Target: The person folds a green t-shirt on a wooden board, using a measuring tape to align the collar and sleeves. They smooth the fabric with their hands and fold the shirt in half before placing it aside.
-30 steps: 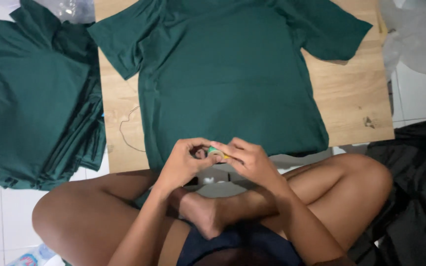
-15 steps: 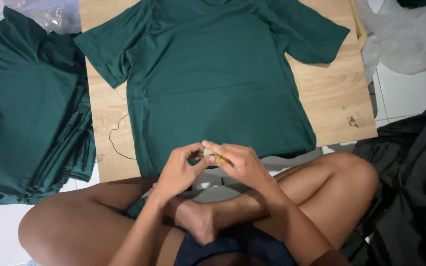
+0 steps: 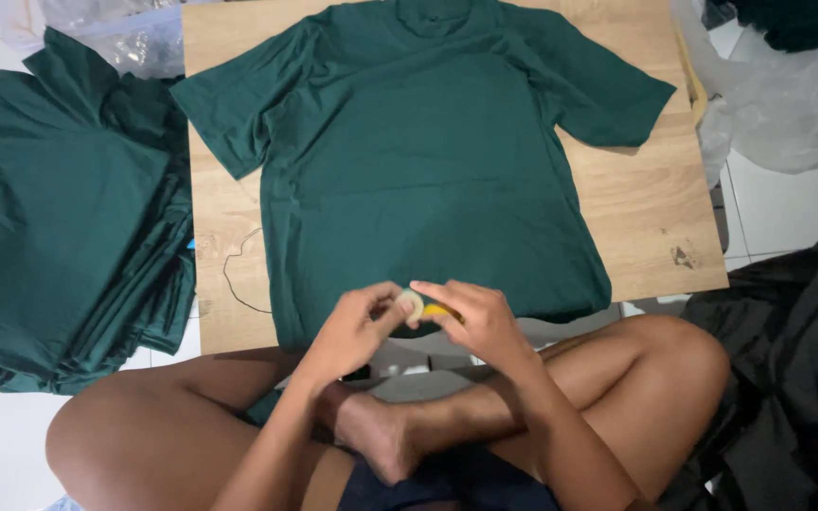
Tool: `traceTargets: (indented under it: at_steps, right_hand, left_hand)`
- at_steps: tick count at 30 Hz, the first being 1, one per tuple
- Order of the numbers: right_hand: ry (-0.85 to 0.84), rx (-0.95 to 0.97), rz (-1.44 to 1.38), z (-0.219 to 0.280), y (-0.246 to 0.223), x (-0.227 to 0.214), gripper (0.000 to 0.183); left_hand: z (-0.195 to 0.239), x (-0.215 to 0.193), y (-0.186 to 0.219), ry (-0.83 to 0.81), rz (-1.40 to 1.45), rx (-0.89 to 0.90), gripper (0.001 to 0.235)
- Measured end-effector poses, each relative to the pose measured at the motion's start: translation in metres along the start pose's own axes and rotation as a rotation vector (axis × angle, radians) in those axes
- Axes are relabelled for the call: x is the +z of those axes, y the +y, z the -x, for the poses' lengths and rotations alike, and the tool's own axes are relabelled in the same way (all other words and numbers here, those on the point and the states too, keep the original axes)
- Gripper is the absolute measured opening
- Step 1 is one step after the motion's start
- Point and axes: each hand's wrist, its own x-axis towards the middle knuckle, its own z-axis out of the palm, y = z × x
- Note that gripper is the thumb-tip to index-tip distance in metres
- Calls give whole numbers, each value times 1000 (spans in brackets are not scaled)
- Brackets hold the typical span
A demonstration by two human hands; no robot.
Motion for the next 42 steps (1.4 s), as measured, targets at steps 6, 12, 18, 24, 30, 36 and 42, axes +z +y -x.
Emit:
traceTargets:
  at_steps: [6, 12, 18, 24, 30, 36, 42]
  right_hand:
    - [-147, -32, -157, -7, -20, 0, 40]
    - [146, 147, -30, 24, 28, 38, 39]
    - [11, -24, -1, 9, 12, 11, 36]
    - [-59, -160, -30, 10, -1, 22, 37]
    - [205, 66, -14, 23, 25, 42, 37]
    - [23, -7, -43, 11, 15, 16, 29]
    - [-29, -36, -201, 7, 16, 3, 21]
  left_hand:
    - [-2, -4, -11, -79, -110, -1, 13]
    - [-1, 22, -8, 12, 200, -15, 13]
    - [-1, 0, -15, -10, 39, -10, 16]
    - [0, -13, -20, -128, -34, -41, 17]
    - [-1, 13, -16, 42, 141, -27, 16]
    - [0, 3, -13, 29, 74, 13, 26]
    - [1, -1, -13, -77, 42, 22, 22]
